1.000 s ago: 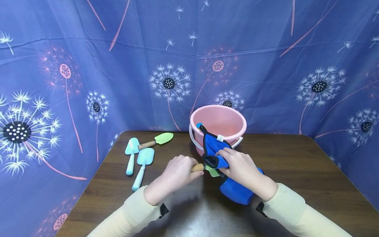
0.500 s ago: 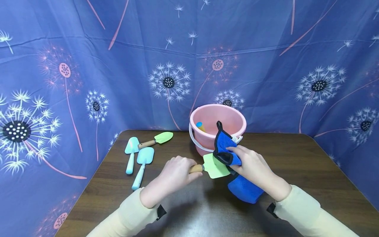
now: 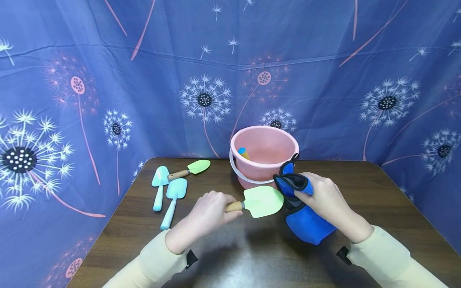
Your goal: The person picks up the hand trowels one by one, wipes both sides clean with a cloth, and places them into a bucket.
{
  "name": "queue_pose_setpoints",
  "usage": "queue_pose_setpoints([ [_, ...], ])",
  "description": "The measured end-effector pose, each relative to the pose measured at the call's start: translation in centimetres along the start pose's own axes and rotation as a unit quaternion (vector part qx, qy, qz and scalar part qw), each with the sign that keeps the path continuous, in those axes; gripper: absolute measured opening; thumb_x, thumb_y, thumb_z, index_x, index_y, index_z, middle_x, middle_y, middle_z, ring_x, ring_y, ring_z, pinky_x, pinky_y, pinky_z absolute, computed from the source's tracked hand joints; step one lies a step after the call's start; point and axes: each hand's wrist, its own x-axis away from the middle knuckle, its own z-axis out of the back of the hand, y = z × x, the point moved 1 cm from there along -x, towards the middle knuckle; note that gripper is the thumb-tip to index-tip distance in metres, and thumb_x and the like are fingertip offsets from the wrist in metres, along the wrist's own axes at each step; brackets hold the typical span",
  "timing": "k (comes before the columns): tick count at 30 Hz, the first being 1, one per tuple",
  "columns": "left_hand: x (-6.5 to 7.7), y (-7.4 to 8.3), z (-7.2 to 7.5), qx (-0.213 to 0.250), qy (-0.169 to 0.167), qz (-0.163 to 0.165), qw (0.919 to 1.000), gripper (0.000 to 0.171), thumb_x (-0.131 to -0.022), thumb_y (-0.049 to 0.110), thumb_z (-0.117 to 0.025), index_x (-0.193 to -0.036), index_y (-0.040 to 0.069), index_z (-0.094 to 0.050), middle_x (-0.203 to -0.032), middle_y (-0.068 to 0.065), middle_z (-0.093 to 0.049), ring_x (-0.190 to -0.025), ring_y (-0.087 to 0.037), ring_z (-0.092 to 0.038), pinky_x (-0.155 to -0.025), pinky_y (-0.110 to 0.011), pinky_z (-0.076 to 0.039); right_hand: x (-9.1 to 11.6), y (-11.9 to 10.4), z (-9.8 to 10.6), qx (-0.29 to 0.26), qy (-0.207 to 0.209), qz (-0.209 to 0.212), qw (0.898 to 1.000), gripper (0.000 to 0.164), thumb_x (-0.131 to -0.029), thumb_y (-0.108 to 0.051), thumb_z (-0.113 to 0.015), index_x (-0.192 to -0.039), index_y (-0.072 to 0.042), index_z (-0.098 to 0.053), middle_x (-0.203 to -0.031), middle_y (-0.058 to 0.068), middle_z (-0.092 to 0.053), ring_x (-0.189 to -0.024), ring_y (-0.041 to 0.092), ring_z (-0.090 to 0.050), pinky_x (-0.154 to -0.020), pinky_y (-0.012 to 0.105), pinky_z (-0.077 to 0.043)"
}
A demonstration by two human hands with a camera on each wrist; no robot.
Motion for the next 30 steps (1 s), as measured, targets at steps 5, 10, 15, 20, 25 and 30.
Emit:
queue_pose_setpoints([
  [5,-0.2,-0.3,-0.2,0.002,-0.003,0.011,0.9999,0.02,-0.079,0.034,-0.074,-0.072,0.018,-0.065,-0.051,0.011,-0.03,-0.05,-0.009,-0.033,-0.043,-0.025,-0.025,-0.5,-0.4,1.4,-0.022,0.028,0.019,0.999,0.039,-0.069,-0.002,-0.08,-0.105,-0.003,-0.065,-0.095,0.013,-0.068,-0.084,0.033,-0.067,-0.073,0.054,-0.052],
  [10,-0.7,-0.4,-0.5,0.009,-0.006,0.01,0.9999,0.022,-0.079,0.035,-0.074,-0.07,0.019,-0.063,-0.051,0.011,-0.03,-0.049,-0.007,-0.031,-0.043,-0.024,-0.024,-0.8,-1.5,2.2,-0.03,0.043,0.06,0.997,0.051,-0.062,0.001,-0.085,-0.108,-0.007,-0.065,-0.095,0.008,-0.068,-0.082,0.027,-0.067,-0.072,0.049,-0.053],
  [15,-1.3,-0.3,-0.6,0.016,-0.011,0.007,0.9998,0.024,-0.08,0.036,-0.073,-0.069,0.019,-0.062,-0.052,0.011,-0.032,-0.05,-0.006,-0.033,-0.043,-0.024,-0.025,-1.1,-2.5,1.9,-0.022,0.051,0.105,0.993,0.052,-0.059,-0.004,-0.087,-0.106,-0.011,-0.067,-0.092,0.002,-0.067,-0.077,0.019,-0.065,-0.068,0.043,-0.055],
  [20,-2.0,0.0,-0.7,0.028,-0.019,0.006,0.9994,0.026,-0.081,0.036,-0.072,-0.067,0.018,-0.06,-0.052,0.01,-0.034,-0.049,-0.007,-0.035,-0.043,-0.024,-0.026,-1.3,-3.4,0.8,0.007,0.047,0.166,0.985,0.05,-0.057,-0.013,-0.089,-0.103,-0.012,-0.07,-0.099,0.002,-0.064,-0.078,0.018,-0.066,-0.06,0.035,-0.054],
  [25,-2.5,0.3,-0.6,0.039,-0.03,0.008,0.9988,0.025,-0.082,0.037,-0.071,-0.071,0.016,-0.063,-0.052,0.008,-0.039,-0.048,-0.008,-0.038,-0.043,-0.023,-0.028,-1.4,-4.2,-0.5,0.017,0.023,0.194,0.981,0.054,-0.055,-0.011,-0.089,-0.106,-0.011,-0.07,-0.106,0.003,-0.066,-0.085,0.02,-0.068,-0.057,0.03,-0.053],
  [30,-2.7,0.7,-0.5,0.031,-0.022,0.012,0.9992,0.025,-0.082,0.038,-0.071,-0.07,0.017,-0.063,-0.051,0.008,-0.041,-0.047,-0.009,-0.04,-0.042,-0.025,-0.03,-1.3,-4.6,-1.6,0.014,0.003,0.205,0.979,0.054,-0.06,-0.012,-0.087,-0.111,-0.014,-0.069,-0.107,0.002,-0.068,-0.088,0.019,-0.068,-0.061,0.031,-0.054],
])
